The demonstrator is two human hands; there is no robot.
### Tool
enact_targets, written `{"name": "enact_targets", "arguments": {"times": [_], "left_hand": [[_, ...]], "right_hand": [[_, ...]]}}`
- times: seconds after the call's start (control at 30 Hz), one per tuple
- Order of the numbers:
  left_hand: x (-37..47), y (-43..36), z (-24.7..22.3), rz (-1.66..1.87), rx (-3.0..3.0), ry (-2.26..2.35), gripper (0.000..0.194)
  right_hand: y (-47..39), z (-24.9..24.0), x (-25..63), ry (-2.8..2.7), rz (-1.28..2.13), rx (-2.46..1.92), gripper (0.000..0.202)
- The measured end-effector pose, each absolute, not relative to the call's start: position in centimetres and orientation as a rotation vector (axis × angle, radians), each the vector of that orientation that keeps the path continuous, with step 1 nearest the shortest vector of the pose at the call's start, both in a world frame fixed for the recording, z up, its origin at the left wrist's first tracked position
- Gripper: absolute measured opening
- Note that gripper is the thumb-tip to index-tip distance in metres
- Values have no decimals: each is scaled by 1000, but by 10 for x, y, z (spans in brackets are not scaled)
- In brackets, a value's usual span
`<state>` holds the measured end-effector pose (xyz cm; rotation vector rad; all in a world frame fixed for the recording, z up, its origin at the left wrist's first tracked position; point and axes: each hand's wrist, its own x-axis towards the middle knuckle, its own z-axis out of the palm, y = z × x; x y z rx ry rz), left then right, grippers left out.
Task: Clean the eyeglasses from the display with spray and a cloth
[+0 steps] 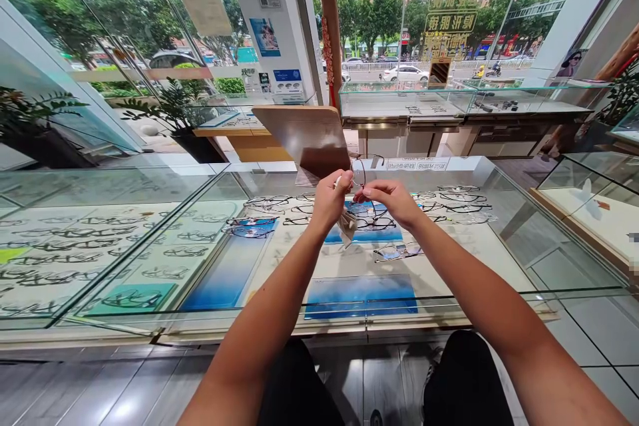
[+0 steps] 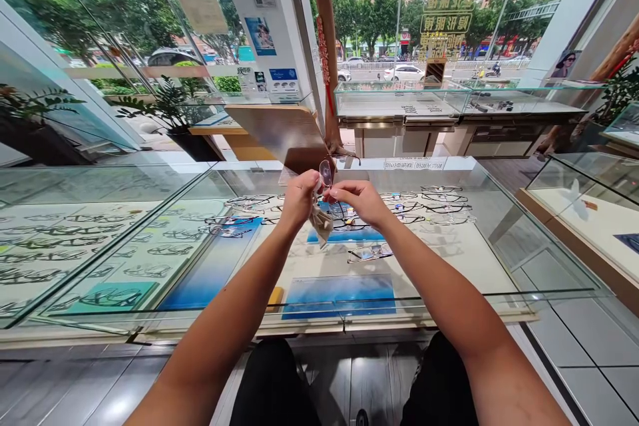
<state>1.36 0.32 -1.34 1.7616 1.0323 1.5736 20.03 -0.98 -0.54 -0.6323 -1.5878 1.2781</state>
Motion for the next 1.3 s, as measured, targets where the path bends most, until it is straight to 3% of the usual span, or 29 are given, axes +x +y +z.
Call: {"name": "enact_targets", "arguments": {"times": [0.27,0.5,1.07,1.2,1.3], "left_hand": [[15,3,-14,1482,1760,1053,65],[24,-8,-14,1269,1926,1095,49],[24,4,-20,1341,1838,1014,52],[15,25,-33,1425,1699,1041,28],[9,38,-44,1477,1696,1115,29]], "right_hand": [[0,-8,207,-1426,1308,-601,36],[1,-5,207,-1225,1372,-556,37],[4,-8,205,-1119,1452,-574,42],[9,-11,209,-1076,1488,-552,40],[13,-12,213,-1032,1506,-540,39]]}}
